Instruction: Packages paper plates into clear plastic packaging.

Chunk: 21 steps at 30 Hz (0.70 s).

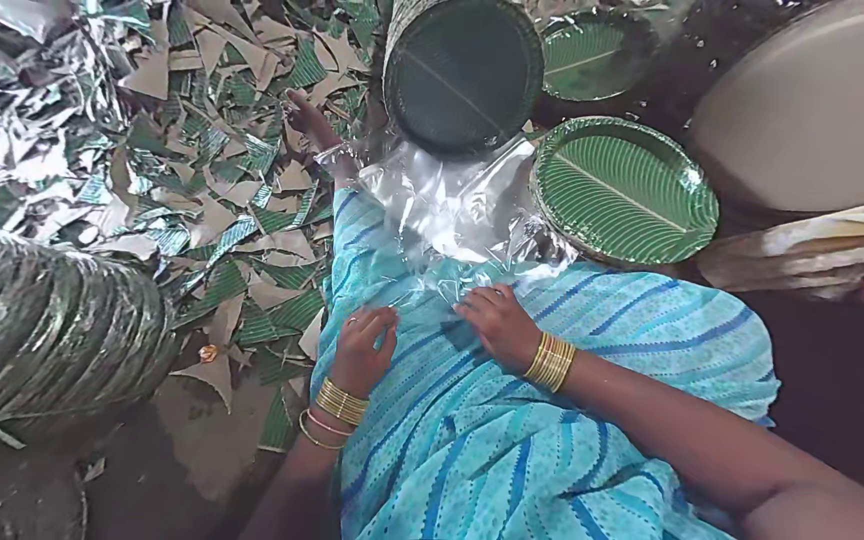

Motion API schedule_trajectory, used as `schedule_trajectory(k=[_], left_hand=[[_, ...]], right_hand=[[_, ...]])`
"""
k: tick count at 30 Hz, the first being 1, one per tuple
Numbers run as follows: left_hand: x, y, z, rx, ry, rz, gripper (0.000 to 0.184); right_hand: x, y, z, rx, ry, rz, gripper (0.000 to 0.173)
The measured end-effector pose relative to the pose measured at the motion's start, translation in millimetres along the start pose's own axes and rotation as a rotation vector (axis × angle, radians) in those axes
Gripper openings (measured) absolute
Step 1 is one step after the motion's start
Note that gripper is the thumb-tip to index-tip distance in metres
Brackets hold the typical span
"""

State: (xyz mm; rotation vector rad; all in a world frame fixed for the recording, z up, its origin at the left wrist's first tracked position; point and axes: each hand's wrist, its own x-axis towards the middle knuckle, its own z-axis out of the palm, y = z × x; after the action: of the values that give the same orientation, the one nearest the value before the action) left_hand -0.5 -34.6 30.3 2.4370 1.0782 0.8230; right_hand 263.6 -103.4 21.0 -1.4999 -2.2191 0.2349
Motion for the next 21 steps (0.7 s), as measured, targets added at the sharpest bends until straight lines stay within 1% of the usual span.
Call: schedule_trajectory(k=[2,4,6,8,11,12,13,15,17,19,21], left_hand=[[-5,5,0,0.003,-0.045,0.009,0.025],[-10,8,-3,-0.021,-0.128,0.010,0.025],[-11,9,-14,-0.093,-0.215,-0.017,0.034],[-3,7,-30,-0.116,-0.190,-0.056,0.040],[31,-4,-50,0.033,-0.067,-0.095,0.032],[47,-9,-51,0.090,-0.079,-0.073,0.031],[65,-13,-48,0.134,-0.130,-0.035,0.038],[98,-13,-32,0.188,-0.269,0.095,0.064],[127,-1,-11,0.260,-0.405,0.246,0.083],[144,19,9,0.286,-0.479,0.419,0.092],[150,40,26,0.277,-0.500,0.636,0.088]], right_hand=[[-3,3,1,-0.005,0.043,-0.016,0.022],[-7,7,0,-0.013,0.046,-0.025,0.019],[-12,10,-2,-0.006,0.010,-0.020,0.017],[-18,14,-5,0.020,-0.022,-0.012,0.017],[-22,20,-13,0.065,-0.070,0.004,0.019],[-21,22,-15,0.070,-0.079,0.016,0.020],[-21,21,-19,0.067,-0.098,0.039,0.021],[-20,17,-25,0.043,-0.113,0.065,0.020],[-23,15,-22,-0.008,-0.025,0.050,0.018],[-30,15,-19,-0.040,0.037,0.054,0.016],[-37,15,-21,-0.027,-0.010,0.099,0.016]])
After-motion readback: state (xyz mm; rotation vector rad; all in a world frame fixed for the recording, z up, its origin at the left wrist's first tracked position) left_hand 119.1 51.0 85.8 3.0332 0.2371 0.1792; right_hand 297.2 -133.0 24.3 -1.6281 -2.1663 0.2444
